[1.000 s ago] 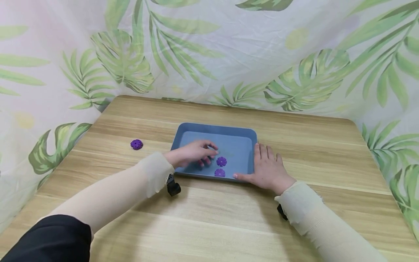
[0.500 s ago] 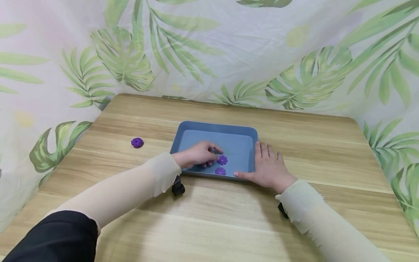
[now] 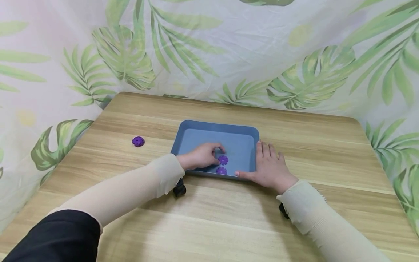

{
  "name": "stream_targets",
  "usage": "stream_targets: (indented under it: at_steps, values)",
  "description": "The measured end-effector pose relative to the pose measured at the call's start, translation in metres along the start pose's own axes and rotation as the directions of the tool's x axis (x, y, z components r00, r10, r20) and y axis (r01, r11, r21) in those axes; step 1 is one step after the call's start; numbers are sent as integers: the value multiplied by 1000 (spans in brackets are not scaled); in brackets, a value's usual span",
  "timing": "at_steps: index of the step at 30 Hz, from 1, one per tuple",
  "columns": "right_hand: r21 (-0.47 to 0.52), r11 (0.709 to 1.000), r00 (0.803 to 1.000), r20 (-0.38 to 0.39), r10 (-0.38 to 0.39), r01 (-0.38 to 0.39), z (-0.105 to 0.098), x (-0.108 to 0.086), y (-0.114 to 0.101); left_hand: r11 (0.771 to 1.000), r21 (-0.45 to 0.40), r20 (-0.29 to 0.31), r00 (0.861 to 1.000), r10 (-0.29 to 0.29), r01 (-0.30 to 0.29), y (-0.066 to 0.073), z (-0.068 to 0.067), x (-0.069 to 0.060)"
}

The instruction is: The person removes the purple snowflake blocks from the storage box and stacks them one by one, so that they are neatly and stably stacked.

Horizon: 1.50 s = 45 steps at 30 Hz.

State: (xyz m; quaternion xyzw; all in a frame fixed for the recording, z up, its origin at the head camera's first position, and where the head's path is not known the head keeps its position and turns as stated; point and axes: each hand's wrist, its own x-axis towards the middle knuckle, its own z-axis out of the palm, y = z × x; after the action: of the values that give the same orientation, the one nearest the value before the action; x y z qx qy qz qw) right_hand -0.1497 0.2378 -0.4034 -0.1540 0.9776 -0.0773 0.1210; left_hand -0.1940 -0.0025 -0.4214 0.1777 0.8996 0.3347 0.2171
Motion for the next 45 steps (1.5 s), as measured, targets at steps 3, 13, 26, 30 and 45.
stream_targets:
  at_steps: [3,13,26,30,45]
  values:
    - [-6,1000,1000,-6,-1,1,-1,0,-1,997,80,27,999,20,-22,2,-1,0]
    - [9,1000,1000,3,6,-6,-1,0,0,997,-71,7,1000,28,-27,0,-4,-4]
    - [15,1000,1000,-10,3,-2,0,-2,0,986,141,66,995,77,-86,4,-4,-2]
    - [17,1000,1000,-11,0,0,-1,-1,0,996,43,48,996,79,-81,3,-6,-4]
    - [27,1000,1000,2,13,-13,1,0,1,807,-585,46,997,-66,81,-12,-46,-8]
